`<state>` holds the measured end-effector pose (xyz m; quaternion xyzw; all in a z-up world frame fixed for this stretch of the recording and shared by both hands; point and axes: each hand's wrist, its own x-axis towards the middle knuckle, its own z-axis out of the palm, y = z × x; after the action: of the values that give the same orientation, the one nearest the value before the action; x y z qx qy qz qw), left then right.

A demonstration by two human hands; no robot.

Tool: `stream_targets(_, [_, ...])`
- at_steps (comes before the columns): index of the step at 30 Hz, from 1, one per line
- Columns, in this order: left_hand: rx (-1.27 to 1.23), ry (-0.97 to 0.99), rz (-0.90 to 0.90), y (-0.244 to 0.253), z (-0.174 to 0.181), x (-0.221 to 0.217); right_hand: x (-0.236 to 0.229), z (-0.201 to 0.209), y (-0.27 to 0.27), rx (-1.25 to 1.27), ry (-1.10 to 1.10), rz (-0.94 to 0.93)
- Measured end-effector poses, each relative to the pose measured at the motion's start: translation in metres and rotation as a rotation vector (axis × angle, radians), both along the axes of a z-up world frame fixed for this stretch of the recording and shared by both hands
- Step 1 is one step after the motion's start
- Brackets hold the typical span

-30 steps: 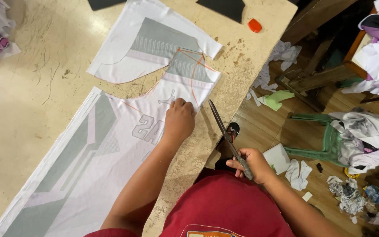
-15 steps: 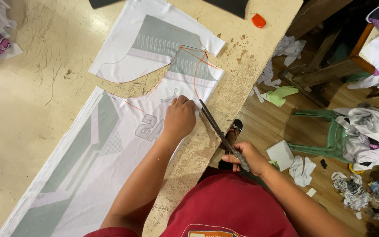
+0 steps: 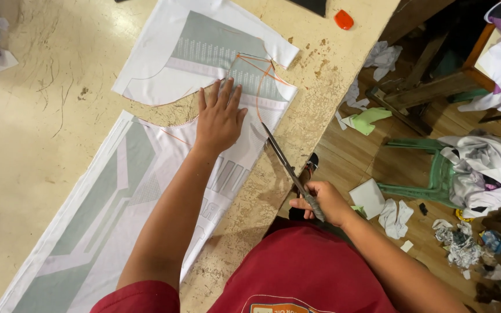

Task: The person uses shears to cut a white jersey fabric along a marked pattern on a work table. They also use a red chalk marker to trace lines on the fabric and handle a black pattern piece to align it before cutting.

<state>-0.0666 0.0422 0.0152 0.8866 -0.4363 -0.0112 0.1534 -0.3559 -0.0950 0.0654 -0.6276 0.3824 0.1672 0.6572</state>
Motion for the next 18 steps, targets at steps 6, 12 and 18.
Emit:
stream_targets(6, [0.013, 0.031, 0.009, 0.000, -0.007, 0.000, 0.022, 0.007, 0.007, -0.049, 0.001, -0.016])
stream_targets(12, [0.032, 0.069, 0.022, 0.000, -0.008, 0.002, 0.034, 0.009, 0.016, -0.096, 0.002, -0.038])
stream_targets(18, [0.039, 0.086, 0.024, 0.001, -0.004, 0.003, 0.038, 0.026, 0.023, -0.102, 0.012, -0.082])
